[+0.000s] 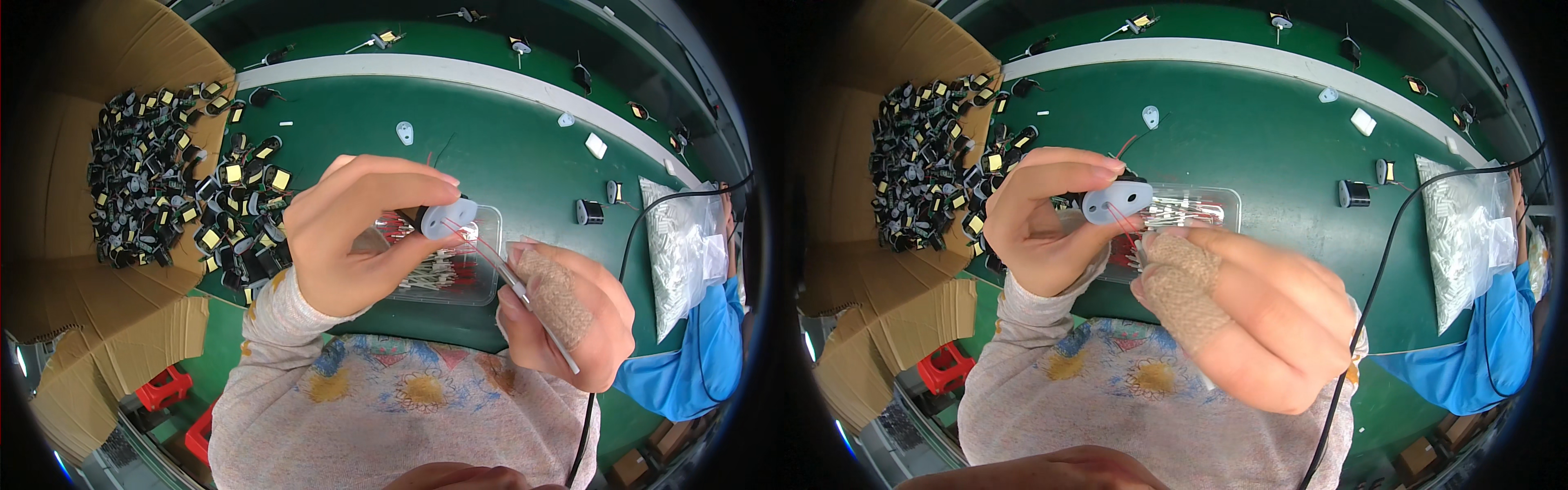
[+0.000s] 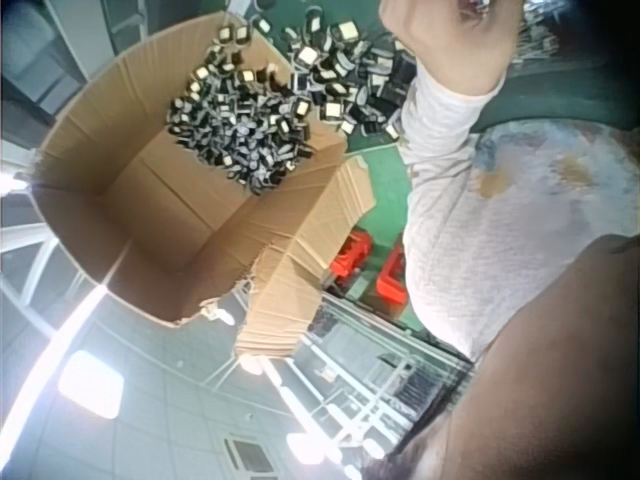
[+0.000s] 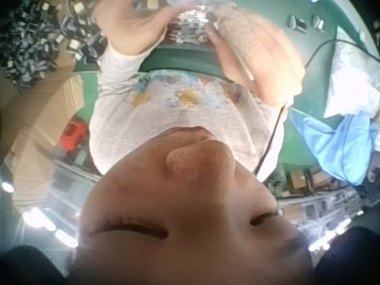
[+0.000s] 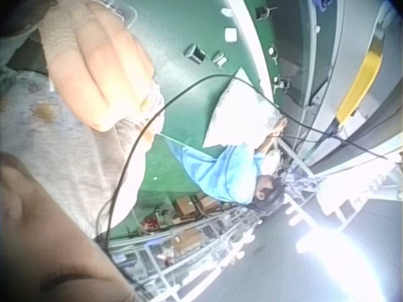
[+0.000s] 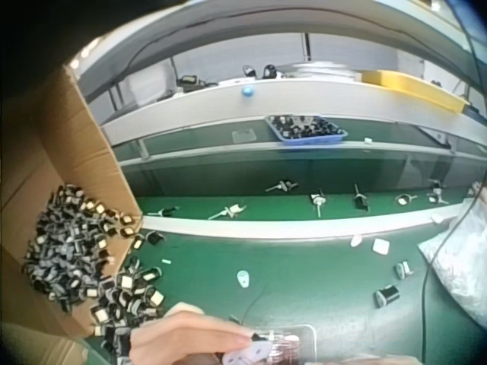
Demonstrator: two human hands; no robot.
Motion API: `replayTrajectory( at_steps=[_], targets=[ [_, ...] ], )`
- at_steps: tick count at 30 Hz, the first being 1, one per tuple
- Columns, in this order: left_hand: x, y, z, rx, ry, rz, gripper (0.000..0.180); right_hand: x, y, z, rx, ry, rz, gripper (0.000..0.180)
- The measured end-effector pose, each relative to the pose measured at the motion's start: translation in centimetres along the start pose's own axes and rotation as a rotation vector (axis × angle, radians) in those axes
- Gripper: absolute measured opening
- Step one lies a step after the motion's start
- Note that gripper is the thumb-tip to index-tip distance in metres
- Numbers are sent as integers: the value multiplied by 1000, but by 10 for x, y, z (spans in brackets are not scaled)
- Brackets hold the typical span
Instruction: The person assembles electronics components by inserting wires into a connector and fitting a plastic cap, using a small tool to guide the wires.
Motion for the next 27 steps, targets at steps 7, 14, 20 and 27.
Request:
replayTrajectory(
  at_steps=[7,14,20,27],
  targets=[
    [-1,-1,-1,-9,-1,-12,39,-1,-3,2,-10,-11,2,38],
    [-1,0,-3,-2,4,-21,38,-4,-4,2,10,-48,-27,43],
    [-1,-1,-4,-37,36,-28,39,-7,-4,3,26,-67,-83,40],
    [-1,-2,-5,-30,40,-34,38,-7,-3,3,30,-43,-93,39]
  ],
)
Point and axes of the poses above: each hand's wrist, its own y-axis towards the middle knuckle, its own x-axis out of the back of the hand, z = x × y, the point moved 2 cm from there along y, towards the middle knuckle, and after that the axes turned 11 degrees about -x, right-handed, at the moved point
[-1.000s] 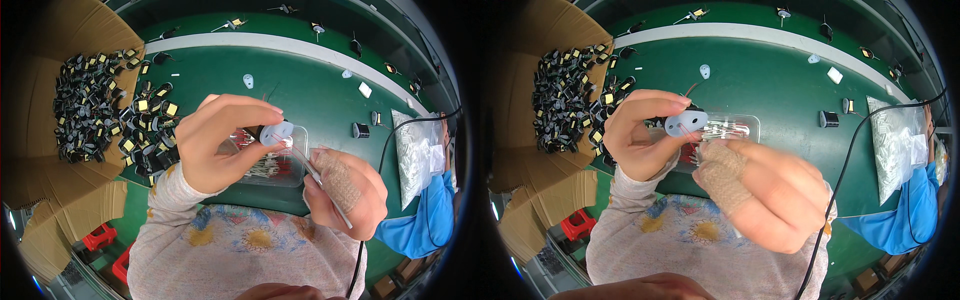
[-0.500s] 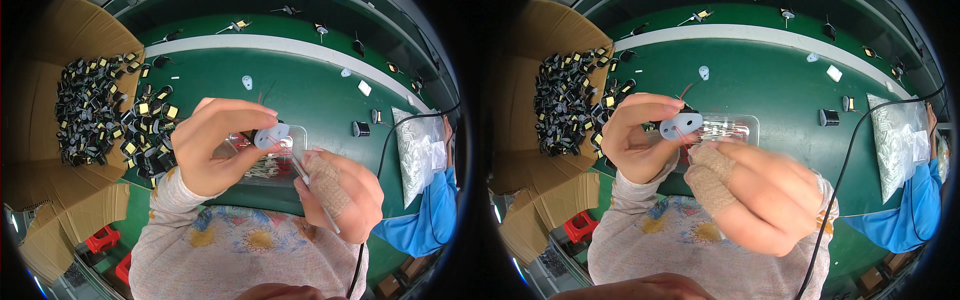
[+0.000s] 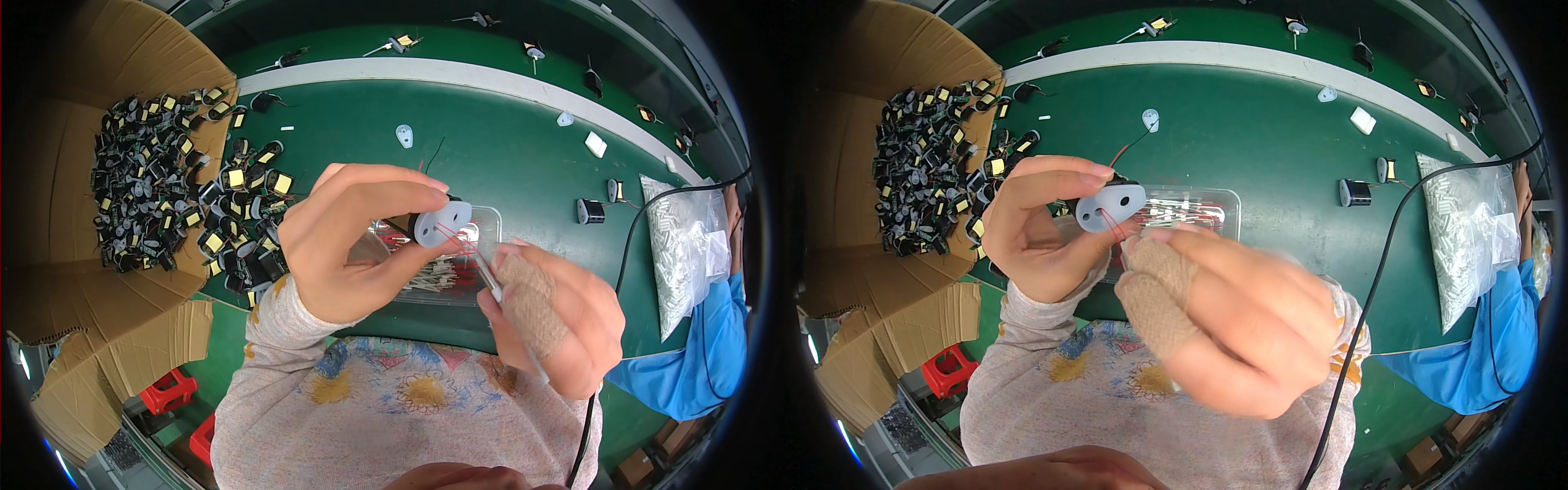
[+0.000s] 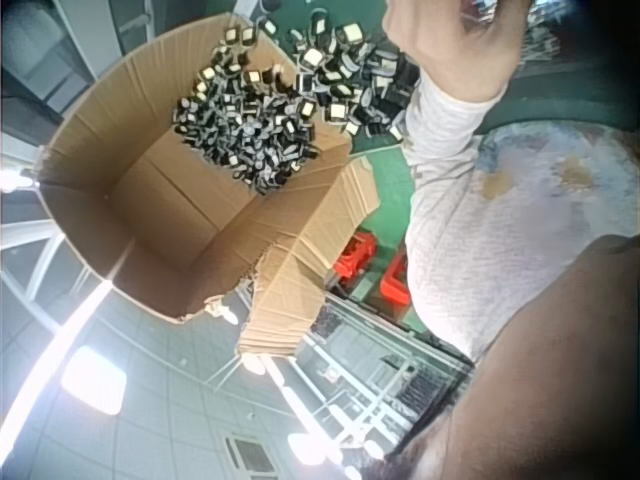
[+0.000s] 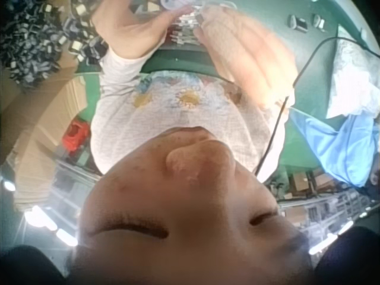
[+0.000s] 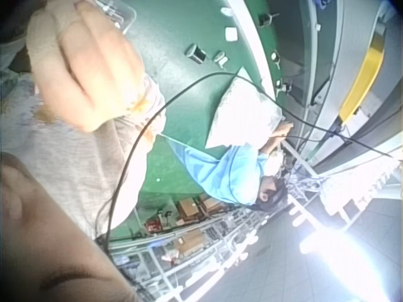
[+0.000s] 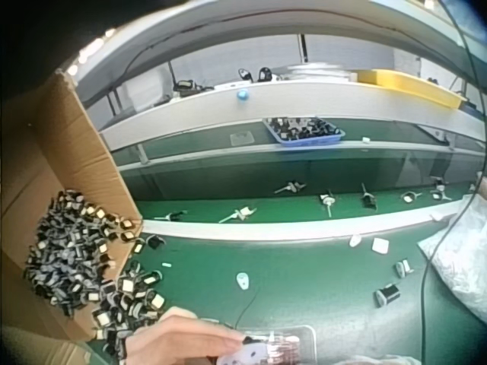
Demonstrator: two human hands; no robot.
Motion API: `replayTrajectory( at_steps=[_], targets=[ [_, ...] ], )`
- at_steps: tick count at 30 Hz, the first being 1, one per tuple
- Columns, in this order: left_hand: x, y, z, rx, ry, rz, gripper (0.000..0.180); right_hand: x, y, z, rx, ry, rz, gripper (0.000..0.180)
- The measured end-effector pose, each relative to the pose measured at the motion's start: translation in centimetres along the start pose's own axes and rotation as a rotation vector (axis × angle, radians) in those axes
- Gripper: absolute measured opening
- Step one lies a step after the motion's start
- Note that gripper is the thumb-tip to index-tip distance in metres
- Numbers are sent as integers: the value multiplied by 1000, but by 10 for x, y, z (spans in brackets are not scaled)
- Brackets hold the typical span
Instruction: The person assembles electronics components by inserting wires into a connector and fitting a plastic cap, using a small tool to guide the wires.
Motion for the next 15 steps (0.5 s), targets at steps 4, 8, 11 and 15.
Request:
replayTrajectory(
  at_steps=[4,8,11,15],
  targets=[
    [-2,1,3,6,-10,-63,37,1,1,-3,-37,19,36,40],
    [-2,0,3,4,-1,-67,37,2,1,-6,-12,25,19,40],
    [-1,-2,2,-21,46,-85,38,0,0,-6,-12,27,8,41],
    [0,-1,0,-35,100,-49,38,-6,-1,-7,-33,49,-63,37]
  ],
)
Point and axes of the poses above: each hand's wrist, its own y-axis towards the middle knuckle, its own x-axis out of the back of the hand, z = x × y, the point moved 2 cm from there along y, towards the middle knuckle, and after that the axes turned 11 degrees about -x, right-handed, at the moved point
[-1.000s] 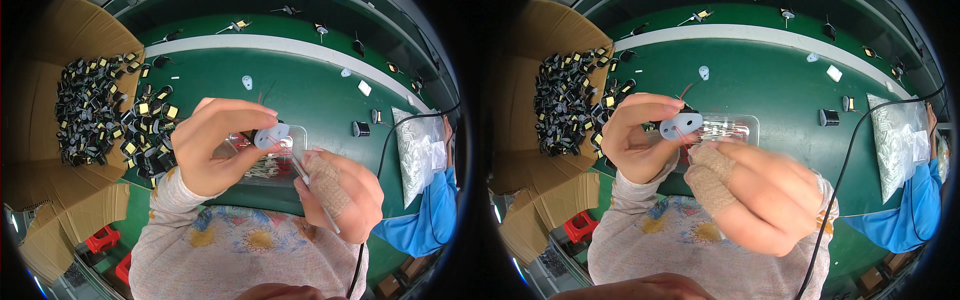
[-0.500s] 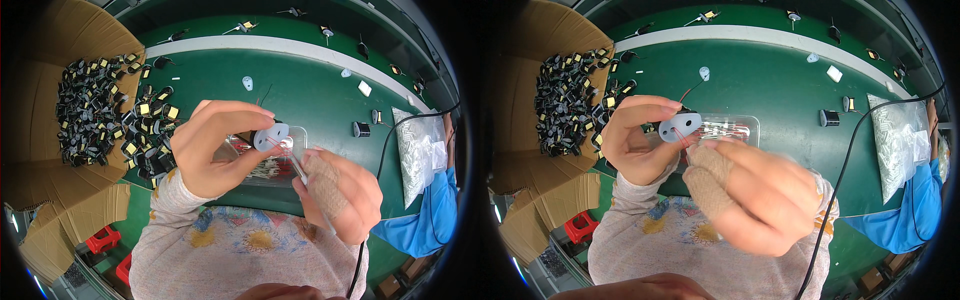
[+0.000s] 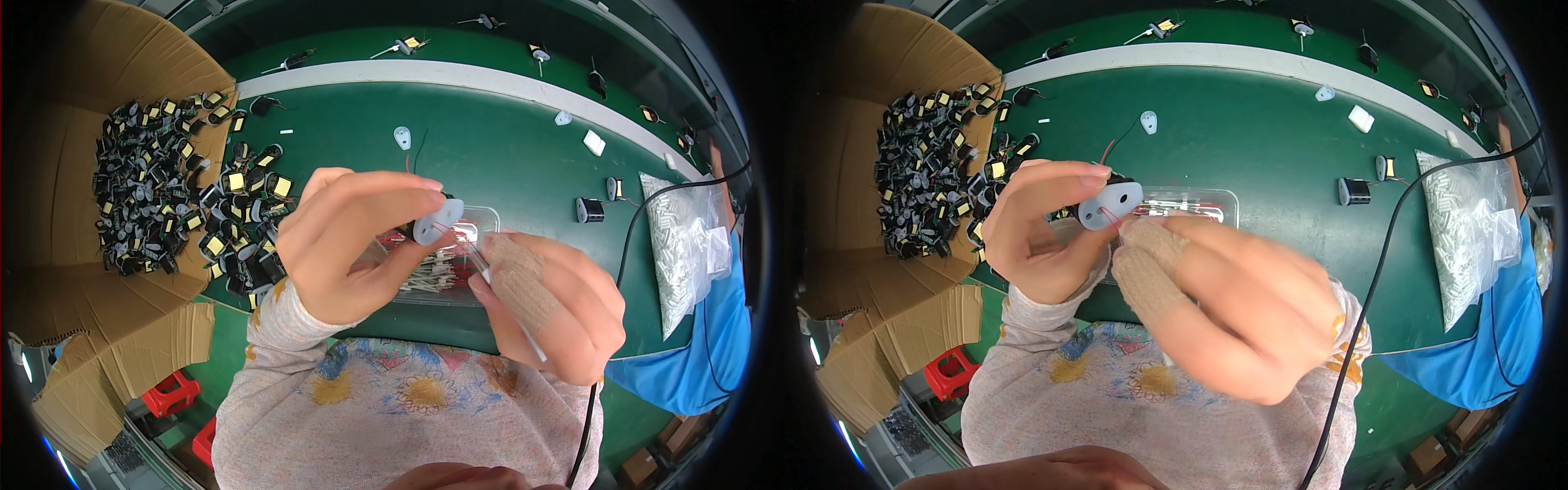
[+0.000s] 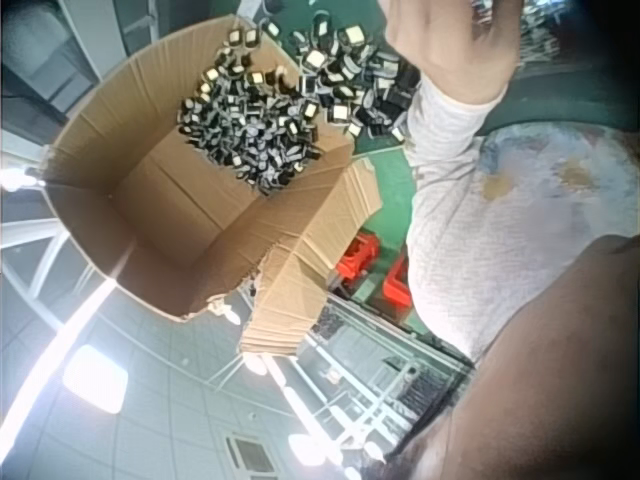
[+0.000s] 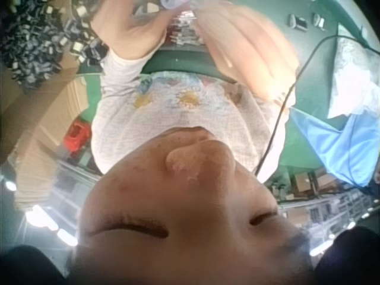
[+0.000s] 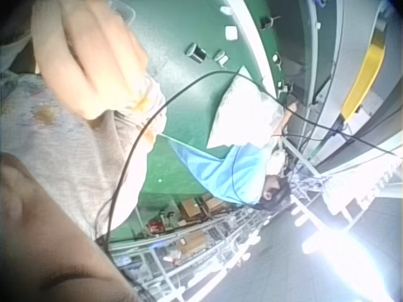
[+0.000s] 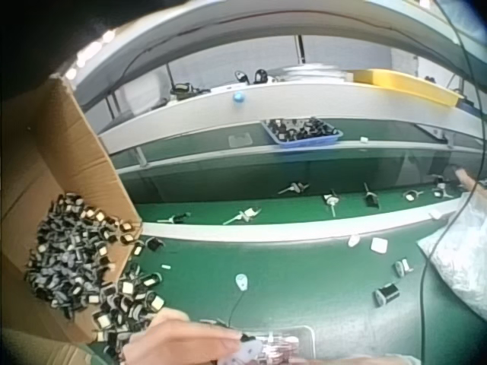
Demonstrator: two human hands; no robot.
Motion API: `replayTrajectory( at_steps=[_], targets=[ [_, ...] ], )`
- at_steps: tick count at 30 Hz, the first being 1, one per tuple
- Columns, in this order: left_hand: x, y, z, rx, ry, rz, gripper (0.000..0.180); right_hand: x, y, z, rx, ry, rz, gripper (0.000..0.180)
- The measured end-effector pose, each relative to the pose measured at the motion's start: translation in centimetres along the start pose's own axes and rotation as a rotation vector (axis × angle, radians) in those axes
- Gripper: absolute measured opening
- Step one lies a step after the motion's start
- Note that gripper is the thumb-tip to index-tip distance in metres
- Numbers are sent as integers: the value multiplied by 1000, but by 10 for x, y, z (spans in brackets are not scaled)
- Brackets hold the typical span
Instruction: The person assembles electronics components by inserting wires into a connector and fitting a plastic cap, using a small tool to guide the wires.
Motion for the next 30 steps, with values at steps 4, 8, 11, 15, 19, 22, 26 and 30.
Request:
replayTrajectory(
  at_steps=[4,8,11,15,19,22,26,30],
  targets=[
    [-1,6,-2,-89,50,107,36,-4,9,-8,-37,24,80,27],
    [-1,8,0,-12,-1,114,33,0,13,-20,-255,193,140,20],
    [-4,-2,5,162,-344,53,36,4,16,-17,-313,178,205,18],
    [-3,2,6,147,-500,184,30,4,8,-17,-244,31,86,24],
    [-6,-10,-2,128,-502,8,22,-3,-4,-7,-18,-180,-48,34],
    [-7,-5,-3,86,-443,-97,22,-3,-3,-7,40,-171,-44,38],
    [1,-1,-3,83,-457,111,21,0,9,-11,-110,-4,86,40],
    [-2,-5,-9,117,-358,23,23,-9,2,-9,-55,-45,47,43]
  ],
)
Point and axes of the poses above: each hand's wrist, its own y-axis towards the middle knuckle, its own x-axis out of the back of the hand, z = x × y, the point moved 2 cm from there along y, towards the middle knuckle, and after that the axes turned 11 degrees about -x, right-handed, at the moved point
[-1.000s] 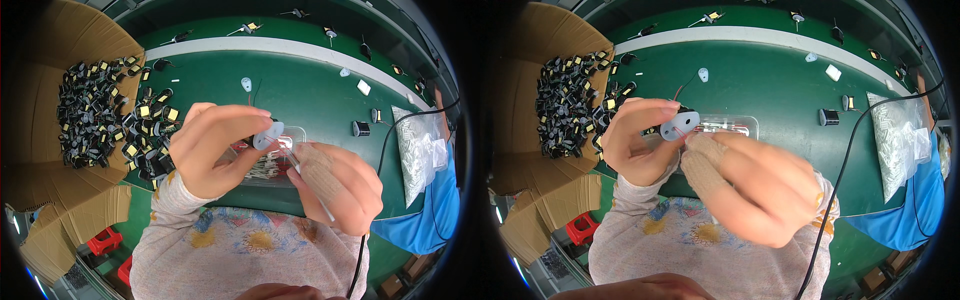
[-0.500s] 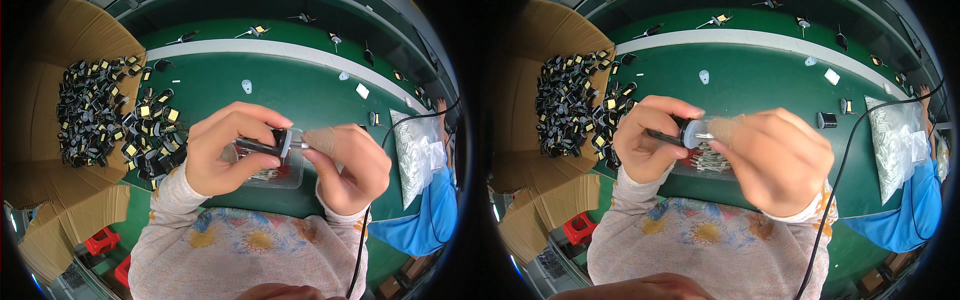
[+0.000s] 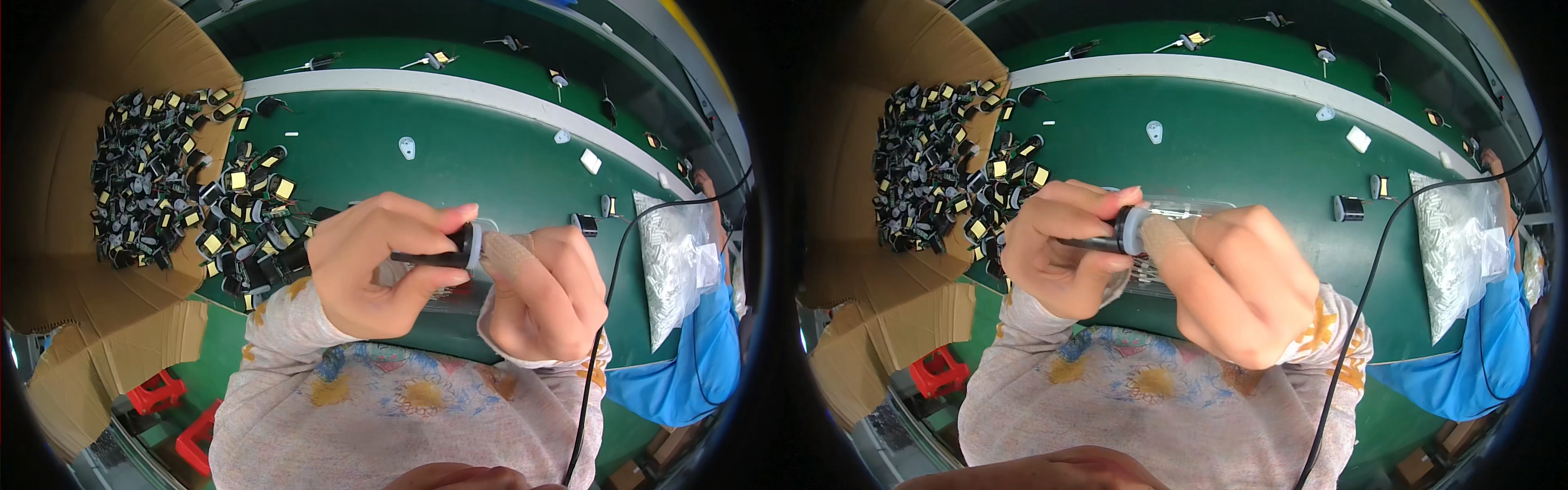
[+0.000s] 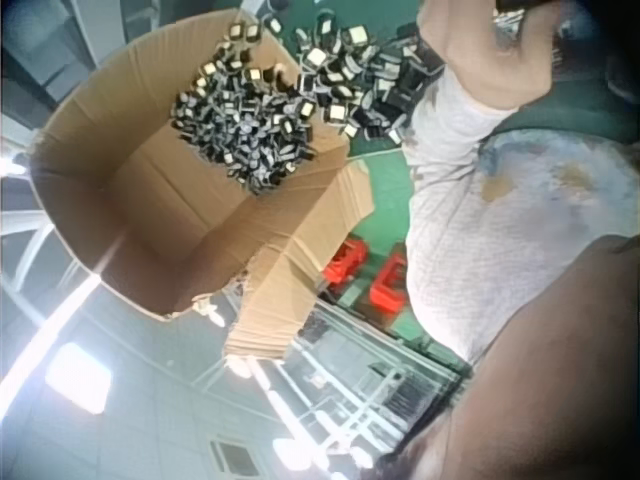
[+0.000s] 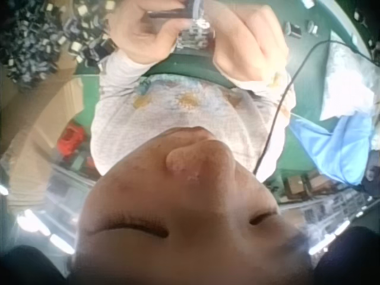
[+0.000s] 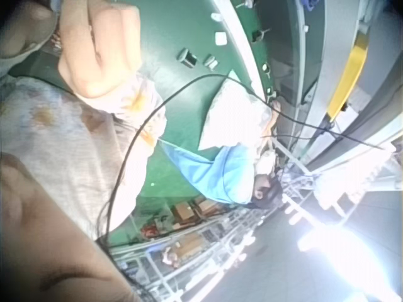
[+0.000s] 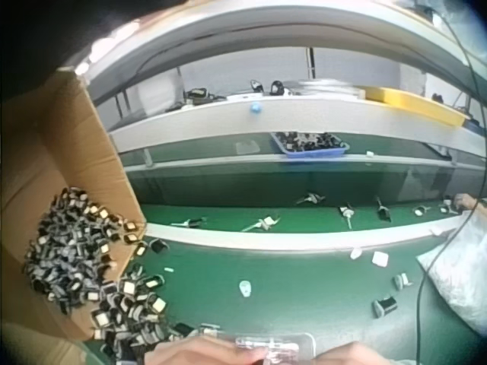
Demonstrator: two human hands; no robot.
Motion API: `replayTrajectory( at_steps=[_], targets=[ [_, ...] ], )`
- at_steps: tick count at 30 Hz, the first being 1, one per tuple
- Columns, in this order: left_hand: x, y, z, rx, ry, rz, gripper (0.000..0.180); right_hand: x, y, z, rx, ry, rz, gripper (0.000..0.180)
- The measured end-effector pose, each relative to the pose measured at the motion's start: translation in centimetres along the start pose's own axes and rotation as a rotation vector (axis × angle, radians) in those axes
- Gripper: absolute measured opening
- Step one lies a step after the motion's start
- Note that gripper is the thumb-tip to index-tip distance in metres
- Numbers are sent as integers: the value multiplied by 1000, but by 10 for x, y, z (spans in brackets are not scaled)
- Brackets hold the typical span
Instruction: The person assembles electronics components by inserting wires into a connector and fitting a plastic cap, using a small tool to guide the wires.
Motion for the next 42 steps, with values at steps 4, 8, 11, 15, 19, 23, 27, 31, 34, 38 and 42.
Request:
replayTrajectory(
  at_steps=[4,8,11,15,19,23,27,31,34,38,42],
  targets=[
    [3,1,9,0,11,-16,23,-7,7,-7,-66,37,16,35],
    [9,4,37,191,-201,-114,18,-22,22,-29,-350,252,117,14],
    [7,2,57,276,-255,-190,18,-44,24,-44,-673,536,113,14],
    [30,9,86,286,363,-9,31,-73,29,-136,-921,665,246,20],
    [102,-20,118,452,1154,334,37,-82,42,-277,-896,459,-82,22],
    [141,-43,147,743,1349,550,41,-83,53,-296,-894,-223,94,51],
    [132,-53,170,793,1567,693,60,-86,45,-245,-314,-398,7,67],
    [135,-42,184,987,1395,913,50,-58,39,-150,-84,-354,8,53],
    [136,-37,181,730,1261,565,29,-46,10,-92,-294,61,350,37],
    [131,-26,173,691,216,-26,36,-62,-35,-50,-212,-45,768,26],
    [84,-5,126,808,-294,-83,49,-79,-55,-44,-89,-300,780,26]
  ],
)
Point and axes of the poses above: each hand's wrist, its own y-axis towards the middle knuckle, its own x-axis out of the back of the hand, z = x × y, the point moved 2 cm from there along y, towards the middle knuckle, and after that the axes turned 11 degrees about -x, right-handed, at the moved point
